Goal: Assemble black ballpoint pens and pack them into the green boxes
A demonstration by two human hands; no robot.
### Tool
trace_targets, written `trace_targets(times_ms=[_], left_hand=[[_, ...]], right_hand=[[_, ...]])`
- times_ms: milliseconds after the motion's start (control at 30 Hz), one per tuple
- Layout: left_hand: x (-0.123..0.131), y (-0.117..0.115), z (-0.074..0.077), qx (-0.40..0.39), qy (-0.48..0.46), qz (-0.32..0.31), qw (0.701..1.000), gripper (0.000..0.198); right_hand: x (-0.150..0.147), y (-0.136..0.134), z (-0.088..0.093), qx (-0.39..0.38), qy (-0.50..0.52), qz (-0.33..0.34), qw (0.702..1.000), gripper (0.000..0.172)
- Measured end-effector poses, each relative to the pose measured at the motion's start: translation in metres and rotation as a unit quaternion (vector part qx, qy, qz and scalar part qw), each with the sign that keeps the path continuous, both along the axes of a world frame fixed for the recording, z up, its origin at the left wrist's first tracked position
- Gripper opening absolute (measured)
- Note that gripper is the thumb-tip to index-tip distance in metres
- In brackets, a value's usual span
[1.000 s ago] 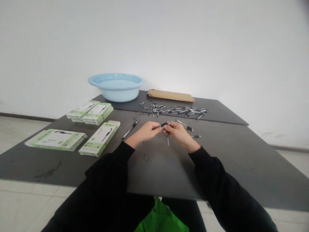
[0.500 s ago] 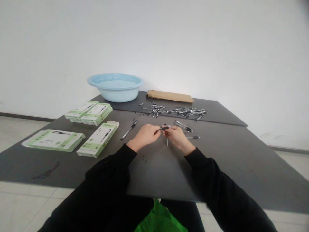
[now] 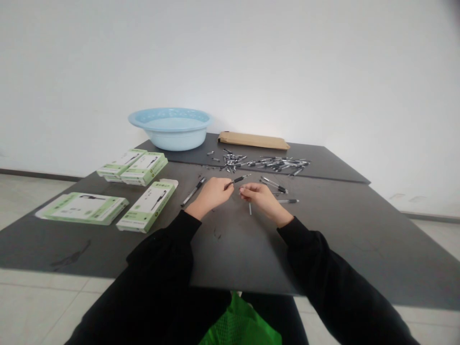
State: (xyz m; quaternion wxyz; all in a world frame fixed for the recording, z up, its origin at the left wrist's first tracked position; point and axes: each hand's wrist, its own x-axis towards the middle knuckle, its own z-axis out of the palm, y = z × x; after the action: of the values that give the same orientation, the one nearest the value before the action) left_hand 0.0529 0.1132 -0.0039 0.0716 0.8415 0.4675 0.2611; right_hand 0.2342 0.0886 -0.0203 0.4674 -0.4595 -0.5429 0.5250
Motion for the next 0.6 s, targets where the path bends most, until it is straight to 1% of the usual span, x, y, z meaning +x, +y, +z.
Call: trace_targets(times_ms=[67,133,233,300,367,433,500,600], left_hand=[[-0.002,0.002,-0.002,-0.010,0.036,0.023,0.999,0.029],[-0.003,0.005,-0.005,-0.026,0.069,0.037,0.997,0.029],[-0.003,0.008,-0.011,-0.054,0.097,0.032,0.993,0.031],[-0.003,0.010,-0.014,-0.063,0.104,0.031,0.992,0.034],[-0.003,0.013,-0.018,-0.069,0.107,0.030,0.991,0.035],[-0.004,0.015,-0.020,-0.072,0.106,0.030,0.991,0.035],[-0.004,0.017,-0.022,-0.075,0.101,0.034,0.992,0.035],[-0.003,0.018,-0.024,-0.071,0.094,0.043,0.992,0.034]], right_hand=[[0.004,0.004,-0.004,0.067,-0.089,-0.022,0.994,0.020],[0.007,0.006,-0.008,0.121,-0.156,-0.044,0.979,0.017],[0.007,0.005,-0.013,0.193,-0.230,-0.057,0.952,0.018],[0.006,0.003,-0.015,0.229,-0.282,-0.050,0.930,0.019],[0.005,0.001,-0.017,0.220,-0.326,-0.031,0.919,0.019],[0.004,0.000,-0.018,0.188,-0.348,-0.018,0.918,0.017],[0.004,0.000,-0.020,0.176,-0.348,-0.031,0.920,0.014],[0.004,0.000,-0.020,0.189,-0.354,-0.054,0.914,0.011]])
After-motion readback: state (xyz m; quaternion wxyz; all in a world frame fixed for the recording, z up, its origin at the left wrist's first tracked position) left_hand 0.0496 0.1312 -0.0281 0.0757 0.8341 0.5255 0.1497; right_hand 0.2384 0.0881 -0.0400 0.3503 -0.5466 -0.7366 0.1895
